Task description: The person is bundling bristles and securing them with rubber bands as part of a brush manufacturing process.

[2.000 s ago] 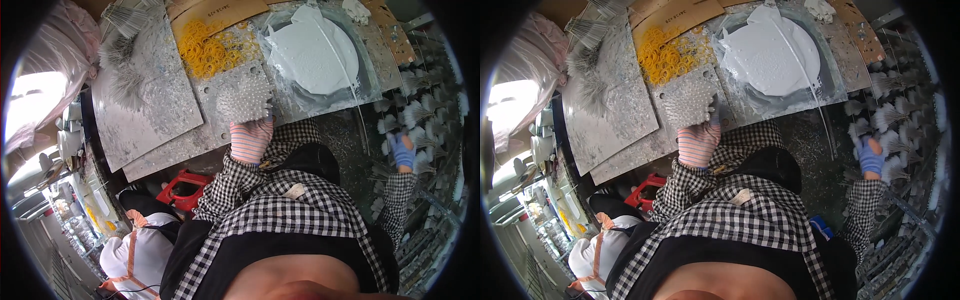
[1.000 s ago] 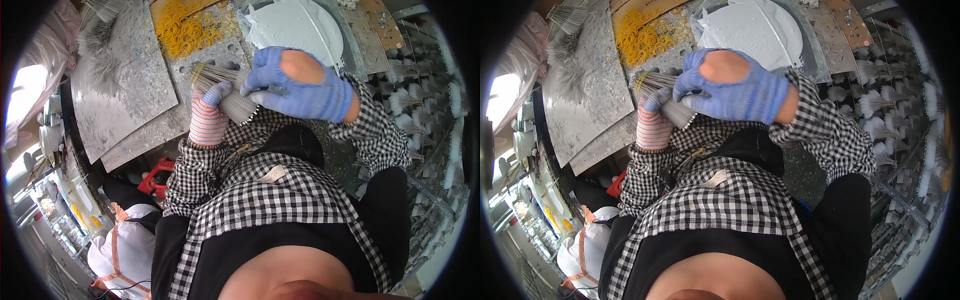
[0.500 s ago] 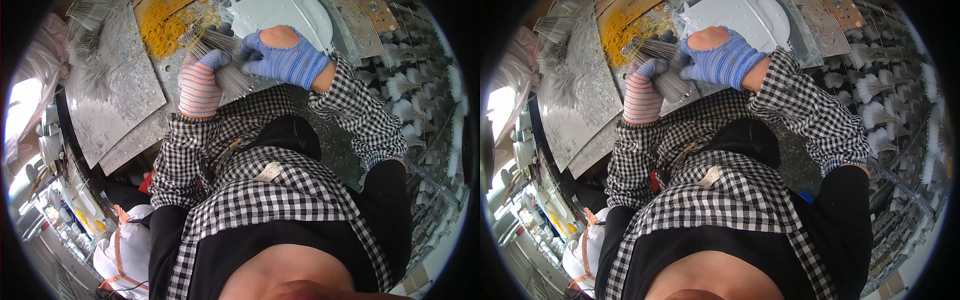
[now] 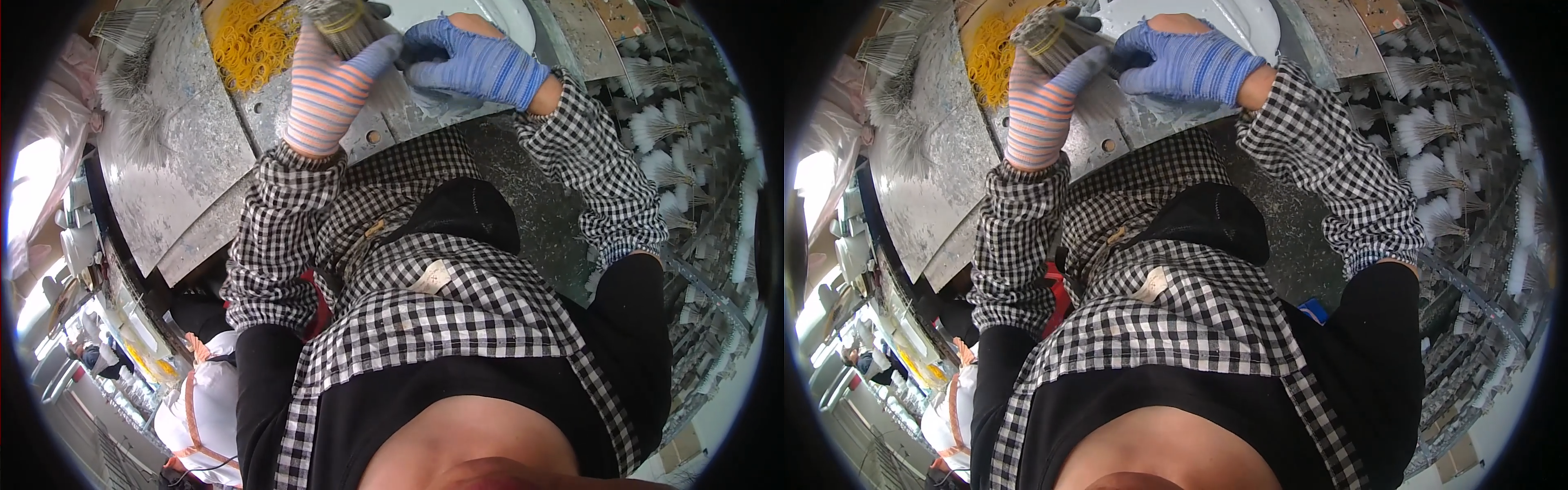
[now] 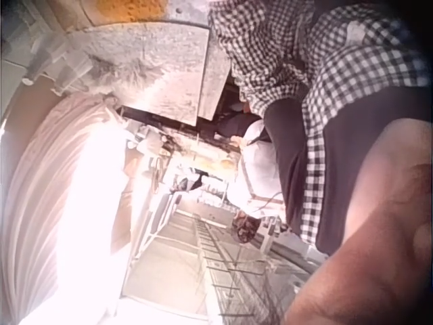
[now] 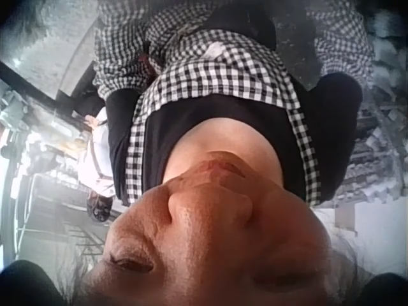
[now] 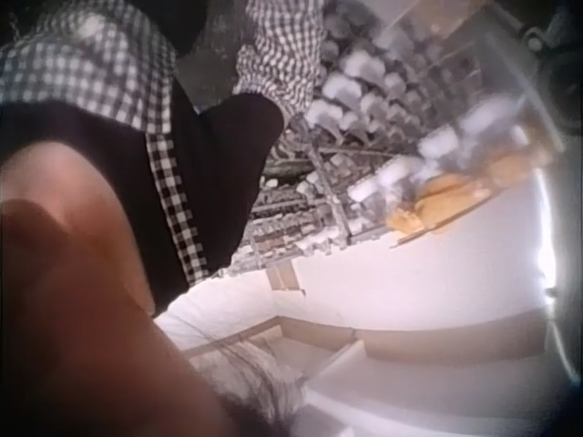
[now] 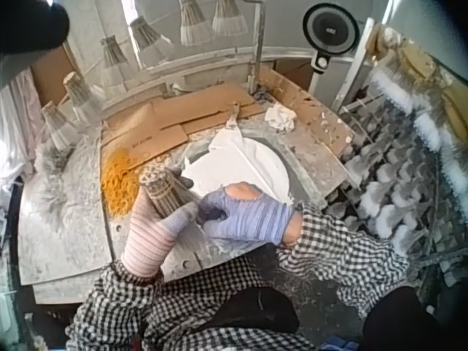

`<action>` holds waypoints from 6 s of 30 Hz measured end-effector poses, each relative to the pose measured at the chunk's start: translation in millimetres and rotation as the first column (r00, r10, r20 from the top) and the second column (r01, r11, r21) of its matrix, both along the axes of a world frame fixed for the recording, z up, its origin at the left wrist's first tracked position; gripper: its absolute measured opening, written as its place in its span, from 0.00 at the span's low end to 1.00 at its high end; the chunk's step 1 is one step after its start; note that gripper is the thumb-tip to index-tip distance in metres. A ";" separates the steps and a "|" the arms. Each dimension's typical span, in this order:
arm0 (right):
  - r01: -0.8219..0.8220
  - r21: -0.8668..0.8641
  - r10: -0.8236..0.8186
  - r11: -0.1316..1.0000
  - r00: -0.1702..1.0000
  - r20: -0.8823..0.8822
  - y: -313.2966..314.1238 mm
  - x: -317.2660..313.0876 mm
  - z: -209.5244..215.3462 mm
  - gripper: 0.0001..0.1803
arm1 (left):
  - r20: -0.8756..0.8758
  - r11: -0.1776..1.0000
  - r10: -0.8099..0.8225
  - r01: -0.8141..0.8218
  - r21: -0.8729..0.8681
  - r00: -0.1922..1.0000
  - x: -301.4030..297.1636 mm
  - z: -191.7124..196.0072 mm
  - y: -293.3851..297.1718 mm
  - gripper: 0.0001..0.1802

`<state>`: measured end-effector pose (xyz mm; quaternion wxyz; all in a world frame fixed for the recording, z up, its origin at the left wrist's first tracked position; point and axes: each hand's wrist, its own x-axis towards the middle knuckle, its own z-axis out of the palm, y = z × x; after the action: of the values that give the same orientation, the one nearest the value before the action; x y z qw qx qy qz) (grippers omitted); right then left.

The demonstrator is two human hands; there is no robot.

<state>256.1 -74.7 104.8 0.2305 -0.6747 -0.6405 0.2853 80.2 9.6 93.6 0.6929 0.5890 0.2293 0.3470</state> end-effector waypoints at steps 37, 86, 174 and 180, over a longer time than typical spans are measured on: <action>0.282 -0.271 -0.307 0.920 0.950 -0.053 12.7 48.2 -53.9 0.24 | -0.264 0.138 -0.112 0.278 0.951 0.958 76.5 -14.7 52.9 0.31; 0.315 -0.054 -0.309 0.947 0.859 -0.407 -112.0 -64.6 23.4 0.09 | 0.438 0.401 0.576 0.228 -0.887 0.691 -77.0 -49.5 -81.5 0.22; 0.053 0.097 -0.110 0.994 0.405 0.908 319.3 -0.9 271.0 0.32 | 0.258 0.775 0.597 -0.462 -0.431 0.759 -158.8 22.5 -37.3 0.32; -0.005 0.031 -0.030 0.999 0.174 0.984 291.8 12.0 294.4 0.33 | 0.290 0.790 0.585 -0.450 -0.418 0.758 -158.0 22.9 -39.5 0.33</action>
<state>268.1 217.1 399.2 -0.2235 -0.7022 -0.6371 -0.2257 -77.8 -29.9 116.5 0.6862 0.2944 0.2903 0.5986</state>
